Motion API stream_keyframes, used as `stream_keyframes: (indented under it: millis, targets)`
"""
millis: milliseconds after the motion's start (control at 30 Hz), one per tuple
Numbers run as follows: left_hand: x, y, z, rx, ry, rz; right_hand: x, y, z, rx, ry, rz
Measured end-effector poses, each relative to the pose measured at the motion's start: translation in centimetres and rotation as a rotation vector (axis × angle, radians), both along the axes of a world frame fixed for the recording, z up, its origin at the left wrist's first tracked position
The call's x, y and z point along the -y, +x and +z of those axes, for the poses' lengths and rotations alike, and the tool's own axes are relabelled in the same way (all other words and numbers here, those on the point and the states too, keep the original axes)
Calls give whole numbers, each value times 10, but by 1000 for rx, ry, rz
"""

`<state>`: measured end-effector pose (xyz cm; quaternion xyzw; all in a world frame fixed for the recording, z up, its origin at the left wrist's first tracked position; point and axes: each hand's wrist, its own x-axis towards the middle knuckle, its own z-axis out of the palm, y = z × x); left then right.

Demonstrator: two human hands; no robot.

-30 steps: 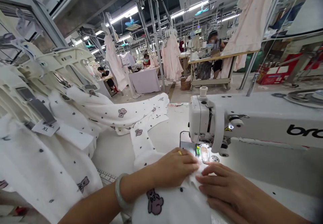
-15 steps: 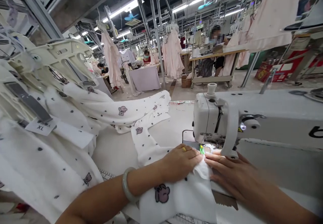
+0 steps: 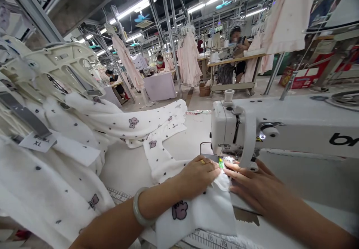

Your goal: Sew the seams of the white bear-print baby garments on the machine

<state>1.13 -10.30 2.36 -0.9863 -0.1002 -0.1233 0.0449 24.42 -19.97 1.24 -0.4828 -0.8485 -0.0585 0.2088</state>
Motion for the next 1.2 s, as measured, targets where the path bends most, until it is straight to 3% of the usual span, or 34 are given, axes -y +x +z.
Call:
stream_keyframes:
  millis: [400, 500, 700, 867, 1033, 1200]
  targets:
    - [2, -1, 8, -32, -10, 14, 7, -5, 13, 24, 80, 138]
    - [2, -4, 10, -28, 10, 13, 6, -5, 13, 40, 111, 139]
    - [10, -10, 12, -15, -8, -117, 6, -4, 9, 85, 139, 140]
    - [6, -5, 8, -36, -3, -63, 2, 1, -2, 70, 195, 59]
    - [3, -7, 8, -6, 75, -83, 5, 1, 4, 29, 134, 64]
    - [4, -11, 6, 10, 7, -123, 9, -2, 11, 54, 24, 105]
